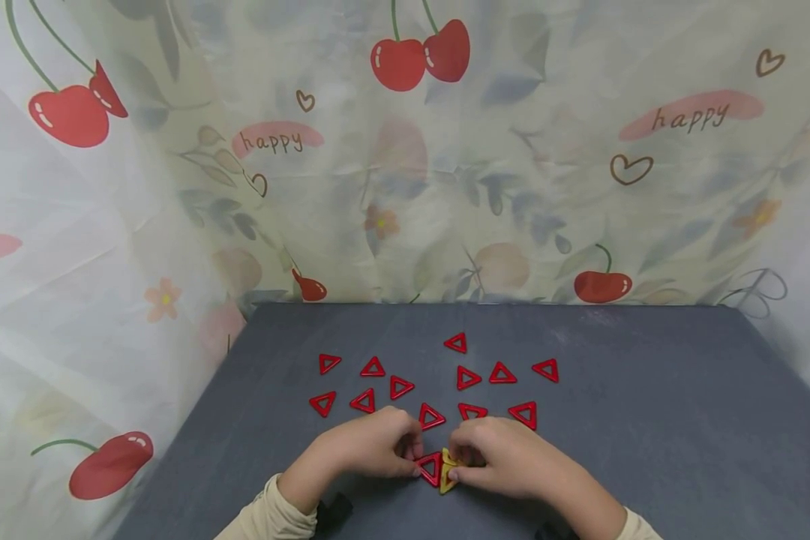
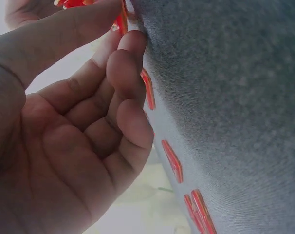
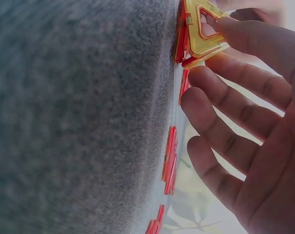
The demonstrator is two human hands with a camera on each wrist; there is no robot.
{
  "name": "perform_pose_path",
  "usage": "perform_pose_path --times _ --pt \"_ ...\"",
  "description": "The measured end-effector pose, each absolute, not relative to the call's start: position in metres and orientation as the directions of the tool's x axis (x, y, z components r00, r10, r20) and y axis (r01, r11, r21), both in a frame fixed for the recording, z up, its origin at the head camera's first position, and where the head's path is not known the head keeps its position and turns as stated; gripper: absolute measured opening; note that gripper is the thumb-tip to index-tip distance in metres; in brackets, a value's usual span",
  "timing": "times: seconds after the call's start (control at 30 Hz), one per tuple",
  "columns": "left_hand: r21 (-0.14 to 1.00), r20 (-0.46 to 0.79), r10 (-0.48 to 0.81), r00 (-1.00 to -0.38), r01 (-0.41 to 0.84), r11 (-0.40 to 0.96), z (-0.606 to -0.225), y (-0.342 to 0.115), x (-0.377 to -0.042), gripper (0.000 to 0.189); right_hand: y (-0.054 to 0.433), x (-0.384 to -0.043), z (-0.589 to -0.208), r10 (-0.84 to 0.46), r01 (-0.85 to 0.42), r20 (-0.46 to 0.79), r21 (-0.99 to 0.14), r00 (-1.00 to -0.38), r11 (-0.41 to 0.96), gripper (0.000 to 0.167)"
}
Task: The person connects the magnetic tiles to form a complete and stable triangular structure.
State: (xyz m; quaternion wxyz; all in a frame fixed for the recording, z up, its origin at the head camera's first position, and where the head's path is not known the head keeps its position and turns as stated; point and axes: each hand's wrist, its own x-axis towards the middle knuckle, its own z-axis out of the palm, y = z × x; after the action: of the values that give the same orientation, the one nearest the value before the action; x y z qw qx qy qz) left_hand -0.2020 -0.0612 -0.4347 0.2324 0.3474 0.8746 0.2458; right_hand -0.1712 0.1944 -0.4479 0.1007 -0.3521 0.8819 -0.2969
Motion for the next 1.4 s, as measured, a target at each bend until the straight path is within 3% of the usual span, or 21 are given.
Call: perform_pose_path --times 0.53,1.4 --pt "0.696 -0.05 0.816 -0.575 0.566 0.442 -0.43 -0.055 -0.2 0.004 0.195 -0.171 -0.448 -0.693 -0.577 0.05 -0.599 -0.72 0.556 0.009" --pt "0.67 -0.006 0.822 -0.569 0.608 0.426 -0.434 -0.049 -0.195 0.005 0.197 -0.172 -0.448 -0.708 -0.604 0.082 -0.594 -0.702 0.53 0.011"
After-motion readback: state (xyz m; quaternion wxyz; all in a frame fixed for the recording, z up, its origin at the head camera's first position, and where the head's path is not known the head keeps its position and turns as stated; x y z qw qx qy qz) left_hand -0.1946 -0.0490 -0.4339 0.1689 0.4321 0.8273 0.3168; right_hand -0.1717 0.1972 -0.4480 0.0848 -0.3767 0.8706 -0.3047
